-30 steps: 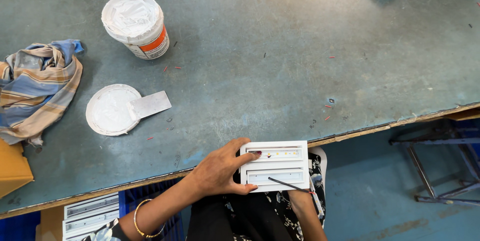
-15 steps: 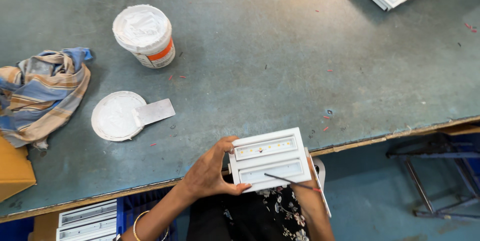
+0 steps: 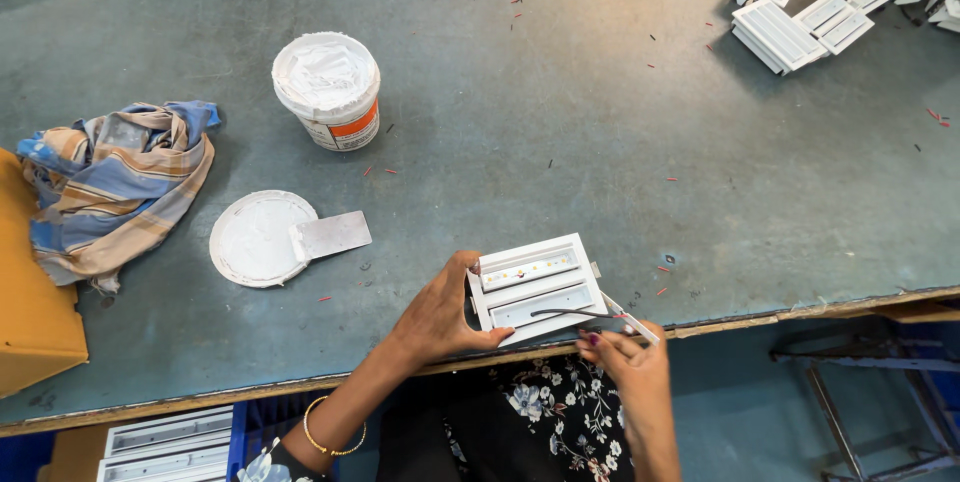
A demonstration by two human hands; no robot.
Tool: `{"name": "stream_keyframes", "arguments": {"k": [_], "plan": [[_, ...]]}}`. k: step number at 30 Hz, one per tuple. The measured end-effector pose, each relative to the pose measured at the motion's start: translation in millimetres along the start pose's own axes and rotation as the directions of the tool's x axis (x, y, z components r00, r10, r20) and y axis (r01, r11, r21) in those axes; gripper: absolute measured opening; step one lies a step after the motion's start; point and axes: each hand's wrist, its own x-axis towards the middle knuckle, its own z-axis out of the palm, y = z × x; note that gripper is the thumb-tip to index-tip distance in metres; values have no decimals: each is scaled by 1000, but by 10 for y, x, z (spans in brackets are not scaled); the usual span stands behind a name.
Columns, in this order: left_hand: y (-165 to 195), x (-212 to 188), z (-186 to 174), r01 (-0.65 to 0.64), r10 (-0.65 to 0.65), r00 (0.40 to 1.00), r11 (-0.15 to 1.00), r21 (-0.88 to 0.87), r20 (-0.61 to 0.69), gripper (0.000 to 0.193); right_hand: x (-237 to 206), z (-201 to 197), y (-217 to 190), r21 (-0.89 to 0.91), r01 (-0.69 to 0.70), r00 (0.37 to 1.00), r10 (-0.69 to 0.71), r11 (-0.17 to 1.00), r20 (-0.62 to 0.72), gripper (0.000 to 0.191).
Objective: The person applies white paste to a white plastic LED module using a metal spatula, then places an LED strip into the module and presses it down. The person repeats the paste application and strip placement on another module, handling wires and components on a workbench.
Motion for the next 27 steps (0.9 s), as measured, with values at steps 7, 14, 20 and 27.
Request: {"name": "stream_keyframes", "arguments": {"k": [7,14,20,27], "plan": [[56,38,-94,-12,12,1000,1000,17,12,88,2,-611,-51,11,-32,998,33,999,-59,37],[64,37,-245,2,-1,999,999,-49,32,95,-188,-812,-406,294,26,1000,-26,955,-4,50],[-252,46,-775,-65,99,963,988,140,-250,76,-378,-771,-649,434,26,999,-37,901,17,83],[-1087,-213,-2325,392,-97,722,874,288,-685,79,158,-1412,-130,350,-38,999,37,936,10,96]]}}
